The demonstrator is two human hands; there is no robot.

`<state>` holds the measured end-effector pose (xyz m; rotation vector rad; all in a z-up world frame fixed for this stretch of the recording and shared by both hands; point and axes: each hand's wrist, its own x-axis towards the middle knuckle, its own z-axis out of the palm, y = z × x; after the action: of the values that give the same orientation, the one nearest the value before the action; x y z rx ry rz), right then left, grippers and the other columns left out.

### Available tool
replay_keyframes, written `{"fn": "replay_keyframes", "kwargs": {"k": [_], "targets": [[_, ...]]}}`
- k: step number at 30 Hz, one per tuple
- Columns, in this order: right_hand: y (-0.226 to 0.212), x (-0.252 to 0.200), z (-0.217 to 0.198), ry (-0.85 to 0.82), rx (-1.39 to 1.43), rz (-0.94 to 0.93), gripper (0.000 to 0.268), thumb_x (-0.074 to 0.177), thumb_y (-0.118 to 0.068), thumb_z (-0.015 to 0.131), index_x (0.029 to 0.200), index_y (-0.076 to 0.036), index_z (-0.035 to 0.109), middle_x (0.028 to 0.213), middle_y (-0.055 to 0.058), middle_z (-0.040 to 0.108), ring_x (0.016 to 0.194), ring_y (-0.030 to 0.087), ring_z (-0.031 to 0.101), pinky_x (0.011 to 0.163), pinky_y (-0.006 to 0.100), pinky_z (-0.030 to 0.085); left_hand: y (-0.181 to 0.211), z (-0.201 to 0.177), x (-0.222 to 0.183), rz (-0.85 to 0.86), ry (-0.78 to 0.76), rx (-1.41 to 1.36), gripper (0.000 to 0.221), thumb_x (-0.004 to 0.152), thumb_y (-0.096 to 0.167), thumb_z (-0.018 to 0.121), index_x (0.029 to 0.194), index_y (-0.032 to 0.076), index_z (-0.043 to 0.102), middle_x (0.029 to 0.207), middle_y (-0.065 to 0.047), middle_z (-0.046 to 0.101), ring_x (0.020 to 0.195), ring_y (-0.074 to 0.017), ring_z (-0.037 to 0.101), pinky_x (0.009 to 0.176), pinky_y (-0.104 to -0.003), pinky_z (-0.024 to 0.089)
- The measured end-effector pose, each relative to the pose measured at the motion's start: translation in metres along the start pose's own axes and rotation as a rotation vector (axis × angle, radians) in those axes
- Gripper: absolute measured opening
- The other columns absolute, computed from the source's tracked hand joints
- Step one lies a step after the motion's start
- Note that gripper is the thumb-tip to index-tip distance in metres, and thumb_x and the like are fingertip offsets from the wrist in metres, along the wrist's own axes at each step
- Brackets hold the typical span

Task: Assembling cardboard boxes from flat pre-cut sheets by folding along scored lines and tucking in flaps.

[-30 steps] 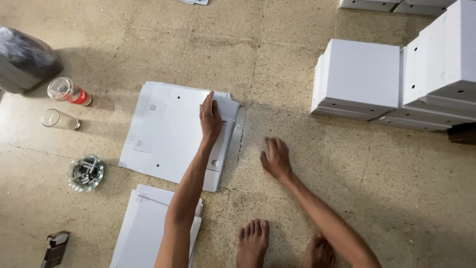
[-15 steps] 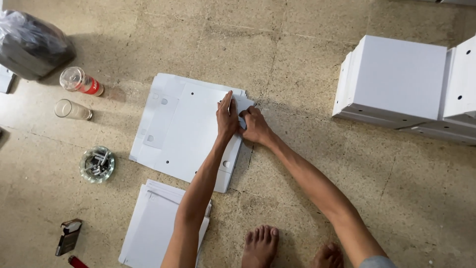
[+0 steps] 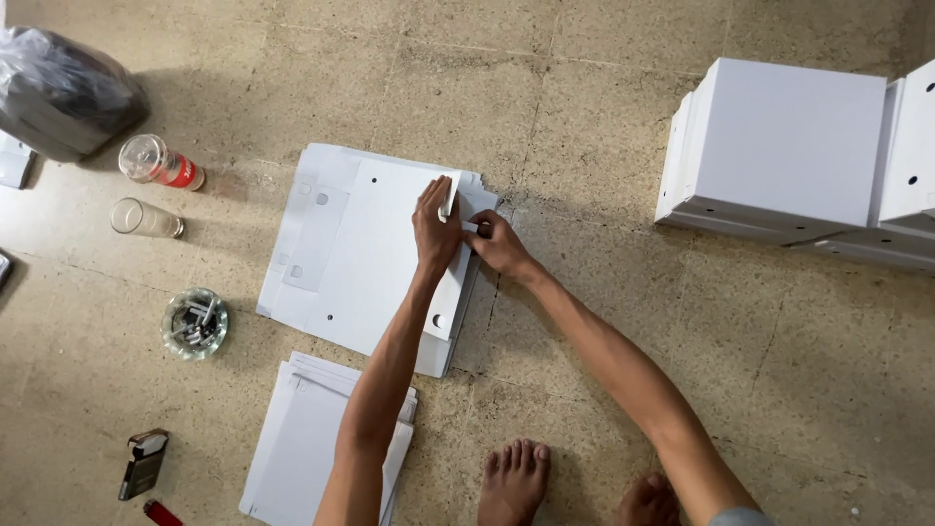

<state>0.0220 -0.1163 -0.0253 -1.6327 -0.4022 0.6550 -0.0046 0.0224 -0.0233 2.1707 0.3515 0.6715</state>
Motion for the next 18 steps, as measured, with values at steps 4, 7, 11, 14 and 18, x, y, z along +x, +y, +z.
{"fn": "replay_keyframes", "kwargs": {"k": [4,7,11,14,18], "targets": [[-0.024,-0.021,0.007,-0.011,0.106,-0.023,0.047,0.094,-0.037,0.065,0.127,-0.005,0.053,0.082,0.008,0.06,0.084,0.022,0.061,0.076,0.041,0.05,0.011,-0.017,0.003,0.038,0.013,0.089,0.046,0.087,0.013,0.072,0.132,0.006,0.065,0.134,-0.018,0.063,0.13,-0.042,0.053,0.113,-0.06,0.035],[-0.026,-0.031,0.021,-0.104,0.304,-0.108,0.043,0.101,-0.025,0.056,0.138,-0.005,0.053,0.117,0.022,0.065,0.112,0.033,0.06,0.096,0.052,0.051,0.032,-0.038,0.01,-0.019,0.064,0.113,0.035,0.096,0.014,0.064,0.13,0.005,0.066,0.129,-0.021,0.065,0.123,-0.0441,0.058,0.106,-0.055,0.045],[-0.065,-0.078,0.029,-0.22,0.045,-0.125,0.056,0.103,-0.034,0.048,0.149,0.0,0.041,0.14,0.027,0.049,0.131,0.04,0.044,0.108,0.056,0.04,0.027,-0.085,0.025,-0.105,0.109,-0.032,0.024,0.103,0.02,0.053,0.116,0.007,0.069,0.093,-0.024,0.069,0.091,-0.043,0.068,0.074,-0.056,0.053],[-0.061,-0.101,0.035,-0.301,-0.593,-0.219,0.06,0.102,-0.037,0.05,0.151,-0.003,0.04,0.152,0.028,0.039,0.143,0.045,0.034,0.116,0.057,0.033,0.029,-0.131,0.03,-0.117,0.152,-0.043,0.023,0.105,0.023,0.052,0.102,0.007,0.069,0.082,-0.017,0.066,0.081,-0.0289,0.062,0.066,-0.05,0.052],[-0.033,-0.104,0.045,-0.281,-1.058,-0.326,0.069,0.102,-0.048,0.048,0.158,-0.014,0.027,0.161,0.019,0.028,0.149,0.035,0.026,0.12,0.049,0.028,0.077,-0.202,0.025,-0.337,0.27,-0.07,0.027,0.103,0.029,0.058,0.091,0.006,0.064,0.071,-0.009,0.059,0.065,-0.0198,0.051,0.062,-0.046,0.043]]}}
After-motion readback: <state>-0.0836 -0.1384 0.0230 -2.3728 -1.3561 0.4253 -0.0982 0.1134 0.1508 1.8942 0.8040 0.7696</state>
